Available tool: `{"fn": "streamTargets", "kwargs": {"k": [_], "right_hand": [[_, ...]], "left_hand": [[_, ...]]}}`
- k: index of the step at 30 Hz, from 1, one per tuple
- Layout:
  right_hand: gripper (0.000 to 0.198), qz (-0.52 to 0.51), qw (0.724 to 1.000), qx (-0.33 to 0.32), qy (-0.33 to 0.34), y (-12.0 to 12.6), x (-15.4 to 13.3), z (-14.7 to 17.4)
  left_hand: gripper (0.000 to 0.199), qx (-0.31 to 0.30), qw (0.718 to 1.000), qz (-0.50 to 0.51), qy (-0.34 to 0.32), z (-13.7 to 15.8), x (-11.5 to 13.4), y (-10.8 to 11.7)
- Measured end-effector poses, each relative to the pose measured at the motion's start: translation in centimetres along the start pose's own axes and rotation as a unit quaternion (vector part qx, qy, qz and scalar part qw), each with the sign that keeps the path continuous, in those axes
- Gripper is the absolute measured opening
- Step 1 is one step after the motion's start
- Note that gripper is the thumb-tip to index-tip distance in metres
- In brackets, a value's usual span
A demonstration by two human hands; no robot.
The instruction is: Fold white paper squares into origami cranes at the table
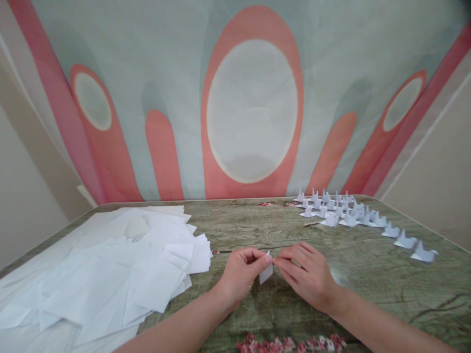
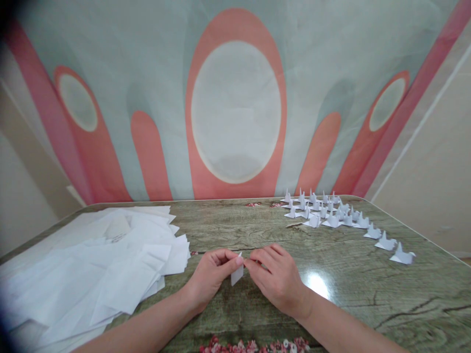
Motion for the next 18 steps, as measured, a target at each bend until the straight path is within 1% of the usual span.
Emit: {"fn": "streamTargets", "kwargs": {"k": [4, 13, 18], "right_hand": [[0.013, -0.017, 1.0, 0.005, -0.017, -0.05, -0.04, -0.02], [0.01, -0.092, 0.991, 0.011, -0.097, 0.2, 0.11, -0.34], [0.011, -0.109, 0.989, 0.009, -0.1, 0.09, -0.06, -0.26]], "left_hand": [[0.033, -0.006, 1.0, 0.009, 0.005, 0.02, -0.08, -0.09], [0.038, -0.039, 0.999, 0.017, -0.017, -0.18, -0.43, -0.21], [0.036, -0.053, 0.998, 0.017, -0.034, -0.13, -0.25, -0.38]]}}
Point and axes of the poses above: each hand's wrist, its own z-axis away from the middle knuckle, its own y-axis out of the back of the hand, x = y × z, the point moved 5 cm from there along -z, towards the middle knuckle, and after that the axes turned 7 degrees about -y, right-handed, at the moved point
